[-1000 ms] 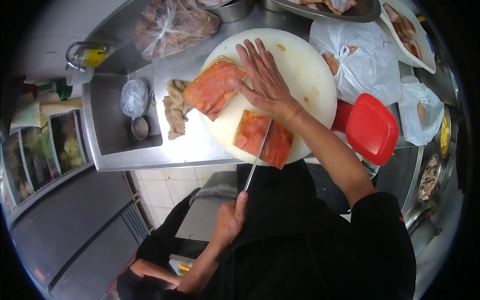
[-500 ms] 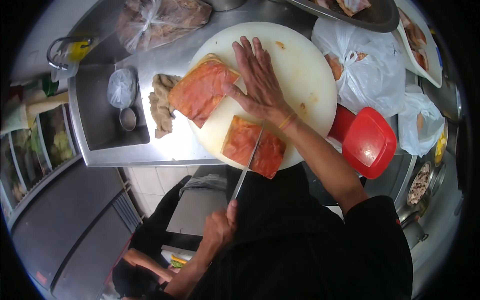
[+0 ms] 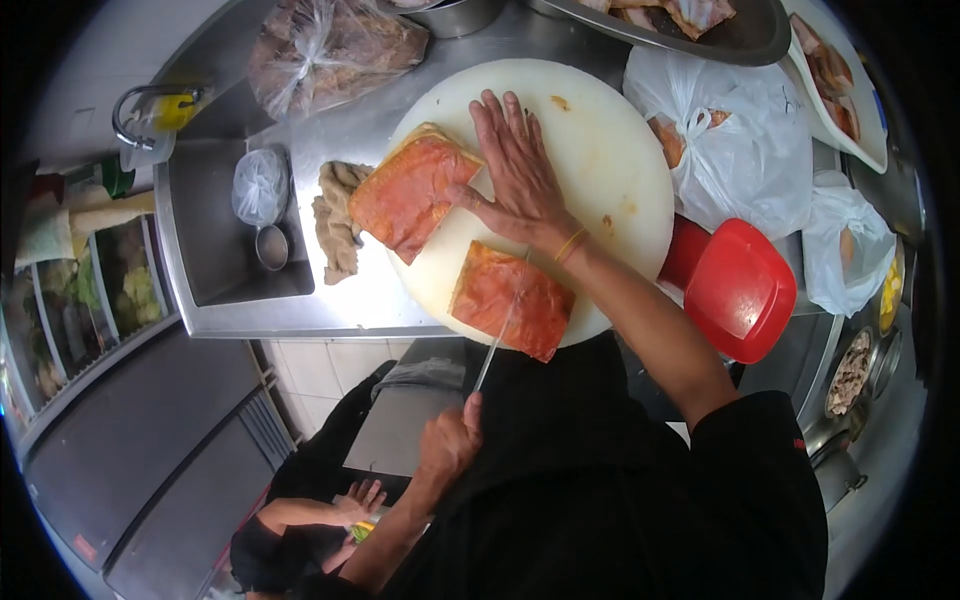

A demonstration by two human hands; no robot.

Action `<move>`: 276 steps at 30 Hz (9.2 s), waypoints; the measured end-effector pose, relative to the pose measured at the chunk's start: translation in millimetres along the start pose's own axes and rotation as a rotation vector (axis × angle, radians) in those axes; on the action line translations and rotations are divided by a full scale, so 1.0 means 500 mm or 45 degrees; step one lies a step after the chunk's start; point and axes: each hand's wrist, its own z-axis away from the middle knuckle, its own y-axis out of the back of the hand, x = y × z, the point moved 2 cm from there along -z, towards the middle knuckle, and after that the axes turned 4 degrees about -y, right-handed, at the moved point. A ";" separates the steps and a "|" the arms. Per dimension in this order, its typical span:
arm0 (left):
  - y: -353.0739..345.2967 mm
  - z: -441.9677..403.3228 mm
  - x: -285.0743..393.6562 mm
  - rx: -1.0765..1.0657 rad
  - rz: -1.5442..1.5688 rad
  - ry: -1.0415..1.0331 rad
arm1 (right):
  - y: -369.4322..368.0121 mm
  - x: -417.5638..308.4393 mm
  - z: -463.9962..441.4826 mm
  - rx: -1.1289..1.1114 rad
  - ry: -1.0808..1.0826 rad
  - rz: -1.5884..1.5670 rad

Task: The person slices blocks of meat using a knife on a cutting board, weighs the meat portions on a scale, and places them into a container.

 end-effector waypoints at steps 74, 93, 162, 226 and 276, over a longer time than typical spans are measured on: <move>0.017 0.010 -0.127 0.417 0.739 -0.465 | 0.415 -0.030 0.367 0.416 0.102 0.406; -0.058 0.046 -0.157 0.300 0.943 -0.500 | 0.040 -0.098 0.398 0.178 0.172 0.405; 0.038 0.063 0.018 0.168 0.611 -0.177 | 0.087 -0.058 0.258 0.290 -0.133 -0.441; 0.033 -0.108 0.183 0.161 0.298 -0.307 | 0.065 -0.065 0.266 0.305 -0.314 -0.526; 0.070 0.122 0.105 0.073 0.244 -0.087 | 0.067 -0.055 0.267 0.338 -0.257 -0.476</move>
